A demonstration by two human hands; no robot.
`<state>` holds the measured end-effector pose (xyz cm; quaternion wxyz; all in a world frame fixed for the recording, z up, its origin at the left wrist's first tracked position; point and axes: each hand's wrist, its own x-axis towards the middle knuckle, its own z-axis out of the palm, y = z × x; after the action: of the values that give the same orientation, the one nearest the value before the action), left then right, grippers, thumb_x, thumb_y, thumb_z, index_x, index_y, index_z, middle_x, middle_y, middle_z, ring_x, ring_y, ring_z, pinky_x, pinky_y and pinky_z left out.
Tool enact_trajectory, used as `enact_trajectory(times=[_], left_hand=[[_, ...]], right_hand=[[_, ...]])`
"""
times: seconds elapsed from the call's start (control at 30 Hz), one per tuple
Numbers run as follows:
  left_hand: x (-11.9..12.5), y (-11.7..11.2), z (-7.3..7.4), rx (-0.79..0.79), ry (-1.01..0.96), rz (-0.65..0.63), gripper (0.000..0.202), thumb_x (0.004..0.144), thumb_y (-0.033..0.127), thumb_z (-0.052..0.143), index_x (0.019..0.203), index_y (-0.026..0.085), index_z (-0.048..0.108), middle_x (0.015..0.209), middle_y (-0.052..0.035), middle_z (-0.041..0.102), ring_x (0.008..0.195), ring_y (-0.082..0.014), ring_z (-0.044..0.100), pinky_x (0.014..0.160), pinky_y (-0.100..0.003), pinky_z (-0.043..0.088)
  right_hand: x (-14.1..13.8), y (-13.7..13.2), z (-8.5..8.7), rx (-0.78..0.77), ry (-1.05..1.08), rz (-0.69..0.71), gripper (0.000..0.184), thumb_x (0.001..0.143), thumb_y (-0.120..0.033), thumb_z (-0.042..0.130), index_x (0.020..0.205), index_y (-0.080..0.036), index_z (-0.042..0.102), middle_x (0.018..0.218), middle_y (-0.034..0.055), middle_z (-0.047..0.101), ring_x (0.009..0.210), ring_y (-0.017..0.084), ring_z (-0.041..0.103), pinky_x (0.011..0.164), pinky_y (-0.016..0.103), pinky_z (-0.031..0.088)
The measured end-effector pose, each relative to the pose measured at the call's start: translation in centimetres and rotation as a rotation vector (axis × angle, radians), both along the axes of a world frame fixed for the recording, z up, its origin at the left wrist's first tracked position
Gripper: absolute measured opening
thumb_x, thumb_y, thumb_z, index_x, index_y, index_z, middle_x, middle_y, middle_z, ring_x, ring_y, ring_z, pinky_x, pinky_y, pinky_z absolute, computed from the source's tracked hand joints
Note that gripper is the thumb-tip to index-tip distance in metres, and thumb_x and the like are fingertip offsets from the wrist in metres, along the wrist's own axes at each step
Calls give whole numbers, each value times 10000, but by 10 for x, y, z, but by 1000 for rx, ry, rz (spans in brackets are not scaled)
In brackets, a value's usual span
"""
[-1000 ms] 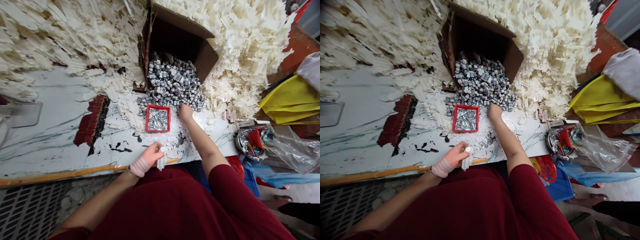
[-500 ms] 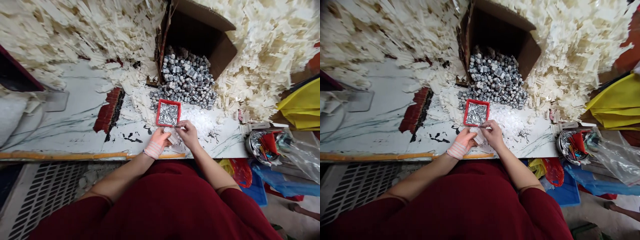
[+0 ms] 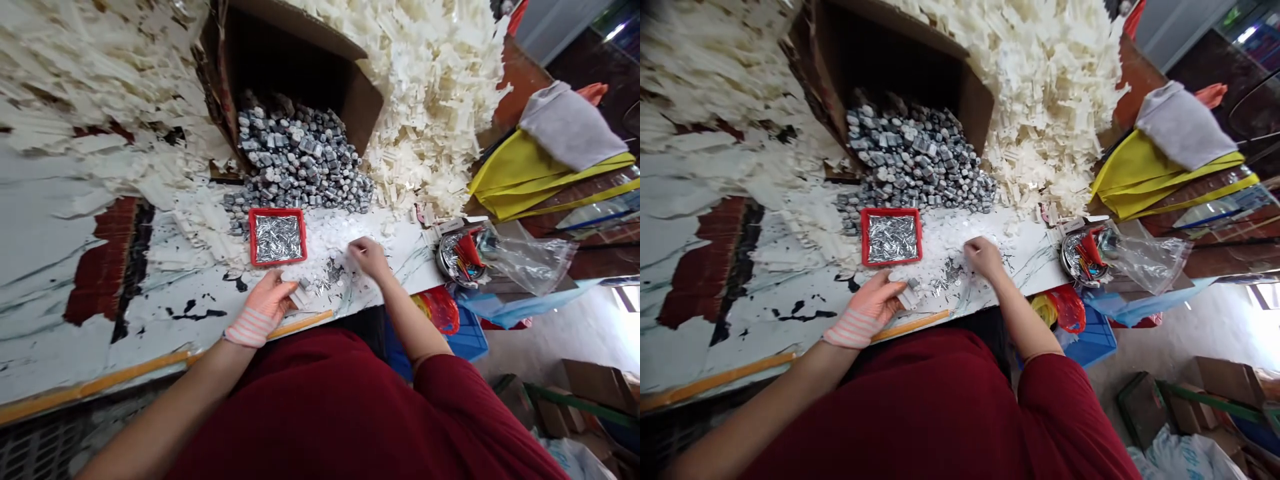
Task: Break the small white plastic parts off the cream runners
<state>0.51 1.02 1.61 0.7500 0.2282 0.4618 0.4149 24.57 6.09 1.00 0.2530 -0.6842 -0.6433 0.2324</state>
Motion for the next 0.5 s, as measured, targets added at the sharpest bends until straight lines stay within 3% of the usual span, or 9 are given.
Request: enact_trajectory(times=[0.07, 0.13, 0.23, 0.3, 0.4, 0.5], left_hand=[[0, 0, 0, -23, 40, -20, 343, 604, 255, 723, 861, 179, 508, 709, 28, 580, 600, -128, 578, 504, -233, 498], [1, 0, -1, -42, 69, -22, 330, 599, 260, 723, 827, 183, 498, 683, 32, 562, 569, -120, 557, 473, -227, 487], [6, -1, -3, -44, 68, -33, 289, 599, 240, 713, 771, 189, 487, 648, 36, 536, 530, -108, 533, 435, -212, 463], [9, -2, -4, -44, 60, -40, 267, 603, 226, 704, 752, 193, 484, 634, 39, 520, 516, -103, 525, 426, -208, 459], [11, -3, -5, -60, 47, -49, 257, 607, 224, 696, 757, 194, 489, 664, 28, 542, 531, -111, 544, 439, -223, 474], [13, -3, -7, -22, 49, -21, 260, 599, 229, 699, 763, 186, 502, 660, 17, 558, 538, -126, 562, 446, -233, 475]], right_hand=[[46, 22, 5, 45, -301, -204, 198, 853, -233, 495, 942, -183, 664, 1015, 87, 677, 961, 203, 608, 827, 319, 460], [76, 46, 7, -11, -513, -266, 248, 855, -279, 505, 1055, -195, 624, 1078, 102, 661, 1035, 231, 585, 845, 338, 446], [91, 78, 3, -202, -630, -370, 457, 788, -423, 601, 1153, -152, 557, 1028, 141, 674, 984, 276, 611, 811, 370, 454], [91, 93, 0, -294, -632, -401, 498, 722, -397, 670, 1123, -122, 561, 1006, 165, 676, 964, 292, 623, 790, 373, 460], [92, 98, -2, -254, -534, -450, 328, 718, -261, 653, 1012, -126, 598, 1009, 170, 670, 982, 277, 623, 793, 355, 462], [90, 80, -2, -76, -80, -564, 183, 783, -305, 572, 885, -155, 599, 905, 107, 670, 870, 210, 646, 712, 300, 490]])
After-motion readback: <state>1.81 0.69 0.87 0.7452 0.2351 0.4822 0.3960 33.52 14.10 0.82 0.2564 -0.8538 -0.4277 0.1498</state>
